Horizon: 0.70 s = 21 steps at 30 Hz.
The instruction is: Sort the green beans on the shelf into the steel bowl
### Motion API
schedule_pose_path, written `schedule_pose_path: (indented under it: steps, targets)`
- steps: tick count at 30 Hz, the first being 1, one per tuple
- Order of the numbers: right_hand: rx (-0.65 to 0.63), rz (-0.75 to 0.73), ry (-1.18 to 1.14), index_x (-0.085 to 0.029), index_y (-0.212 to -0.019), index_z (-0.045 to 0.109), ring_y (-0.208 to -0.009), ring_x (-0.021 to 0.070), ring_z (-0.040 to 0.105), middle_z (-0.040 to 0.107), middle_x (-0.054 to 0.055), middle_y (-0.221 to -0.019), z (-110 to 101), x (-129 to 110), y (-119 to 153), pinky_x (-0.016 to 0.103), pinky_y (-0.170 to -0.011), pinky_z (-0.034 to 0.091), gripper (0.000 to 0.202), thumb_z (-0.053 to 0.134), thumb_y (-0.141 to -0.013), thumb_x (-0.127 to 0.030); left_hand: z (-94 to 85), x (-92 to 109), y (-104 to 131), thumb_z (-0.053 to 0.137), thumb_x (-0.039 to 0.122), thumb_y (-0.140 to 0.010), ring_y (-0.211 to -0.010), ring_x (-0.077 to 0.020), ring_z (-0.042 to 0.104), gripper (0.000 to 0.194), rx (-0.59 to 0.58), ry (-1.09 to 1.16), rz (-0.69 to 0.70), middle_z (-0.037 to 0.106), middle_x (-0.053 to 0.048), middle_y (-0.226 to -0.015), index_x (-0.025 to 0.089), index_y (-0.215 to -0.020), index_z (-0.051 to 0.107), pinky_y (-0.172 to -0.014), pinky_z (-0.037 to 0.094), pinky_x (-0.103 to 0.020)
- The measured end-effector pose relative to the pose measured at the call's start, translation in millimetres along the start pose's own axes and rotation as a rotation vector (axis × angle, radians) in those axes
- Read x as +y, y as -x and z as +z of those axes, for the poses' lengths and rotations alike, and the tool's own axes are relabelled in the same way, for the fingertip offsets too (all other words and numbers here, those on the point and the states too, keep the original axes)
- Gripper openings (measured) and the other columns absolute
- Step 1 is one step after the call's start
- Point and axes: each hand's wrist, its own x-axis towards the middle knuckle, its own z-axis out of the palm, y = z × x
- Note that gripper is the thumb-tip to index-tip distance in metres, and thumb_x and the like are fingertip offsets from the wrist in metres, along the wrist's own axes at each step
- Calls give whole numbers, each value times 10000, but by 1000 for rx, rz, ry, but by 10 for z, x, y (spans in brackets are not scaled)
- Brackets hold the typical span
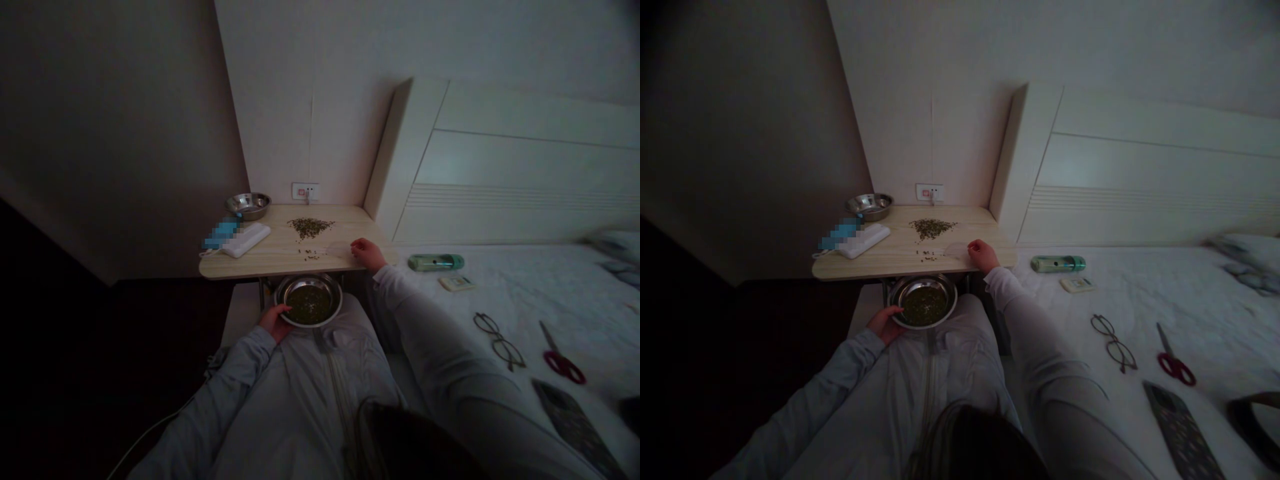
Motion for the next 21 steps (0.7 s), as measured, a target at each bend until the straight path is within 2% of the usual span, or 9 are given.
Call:
schedule_pose_path:
  steps: [9, 21]
  targets:
    - [-34, -43, -128, -163, -702, 521, -510, 82, 499, 525, -37, -547, -26, -11, 30, 222, -556, 404, 75, 474, -644, -170, -56, -23, -69, 473, 15, -607, -513, -156, 592, 133, 2, 12, 9, 615, -34, -499, 105, -630, 568, -525, 508, -293]
    - [-40, -46, -182, -173, -697, 508, -495, 75, 474, 510, -42, -555, 151, -62, 48, 221, -532, 393, 64, 482, -639, -180, -45, -15, -60, 452, 21, -624, -537, -171, 607, 139, -7, 2, 9, 642, -68, -545, 88, -641, 573, -541, 513, -303]
